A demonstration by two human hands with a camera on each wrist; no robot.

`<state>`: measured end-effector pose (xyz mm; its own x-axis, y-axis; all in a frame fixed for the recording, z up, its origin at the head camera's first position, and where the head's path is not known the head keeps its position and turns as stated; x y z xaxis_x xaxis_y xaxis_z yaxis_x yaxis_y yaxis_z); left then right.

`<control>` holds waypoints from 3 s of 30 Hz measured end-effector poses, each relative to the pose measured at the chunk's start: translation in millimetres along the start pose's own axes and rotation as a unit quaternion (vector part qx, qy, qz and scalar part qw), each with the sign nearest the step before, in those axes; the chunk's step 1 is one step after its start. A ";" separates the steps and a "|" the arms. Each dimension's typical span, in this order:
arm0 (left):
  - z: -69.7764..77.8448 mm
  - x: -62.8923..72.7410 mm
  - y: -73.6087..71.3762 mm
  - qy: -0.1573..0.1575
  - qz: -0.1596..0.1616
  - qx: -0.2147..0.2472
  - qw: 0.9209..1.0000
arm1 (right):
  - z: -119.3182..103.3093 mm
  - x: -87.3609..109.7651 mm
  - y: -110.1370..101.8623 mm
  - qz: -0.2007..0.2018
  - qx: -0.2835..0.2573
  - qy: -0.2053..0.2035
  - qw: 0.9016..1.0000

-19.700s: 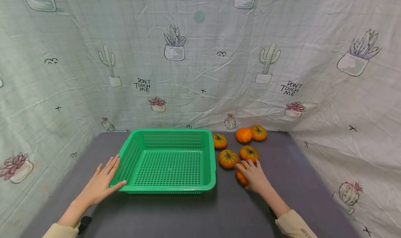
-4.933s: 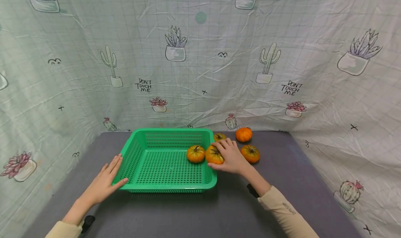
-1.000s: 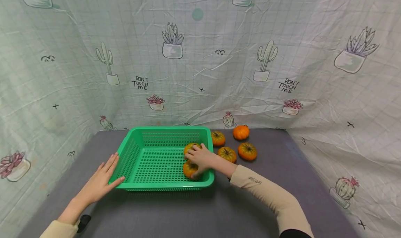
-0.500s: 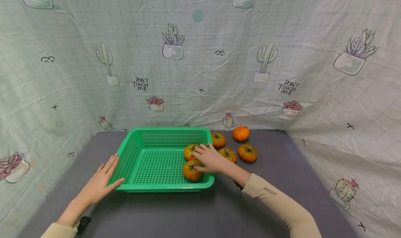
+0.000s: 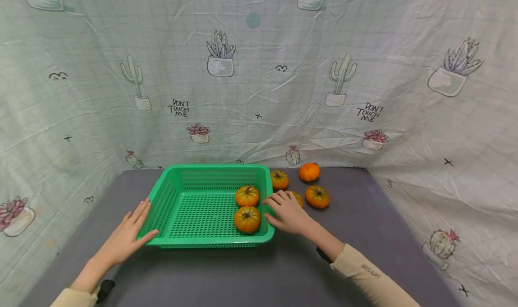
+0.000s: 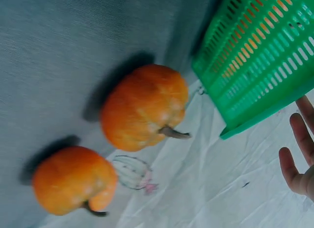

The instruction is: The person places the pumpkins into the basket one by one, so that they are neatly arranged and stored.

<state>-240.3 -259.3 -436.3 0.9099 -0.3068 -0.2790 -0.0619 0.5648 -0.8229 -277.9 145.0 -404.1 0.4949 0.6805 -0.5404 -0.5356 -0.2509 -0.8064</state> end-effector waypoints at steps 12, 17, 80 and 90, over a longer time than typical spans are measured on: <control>-3.0 0.6 -0.4 -0.010 -0.009 0.005 1.000 | 36.8 47.1 -2.4 -0.017 -0.002 0.156 0.988; -2.3 1.2 0.5 -0.010 -0.010 0.005 1.000 | 52.9 61.6 -1.4 -0.005 0.000 0.193 0.981; -2.3 0.2 1.6 0.001 0.002 -0.009 1.000 | 142.3 93.9 68.8 -0.216 -0.012 0.330 0.919; -3.0 0.0 2.5 -0.003 0.003 0.000 1.000 | 143.1 97.0 71.0 -0.240 -0.011 0.328 0.913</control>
<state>-241.7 -260.1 -439.8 0.9118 -0.2991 -0.2814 -0.0674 0.5669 -0.8210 -365.8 291.7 -479.4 0.9768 0.1578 -0.1448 -0.1385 -0.0502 -0.9891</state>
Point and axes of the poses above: each hand's wrist, its own x-axis away from the middle knuckle, its own y-axis out of the palm, z = x × y, the point moved 4 cm from there along -x, towards the middle knuckle, and after that the axes turned 14 degrees about x, right-handed, at the moved point
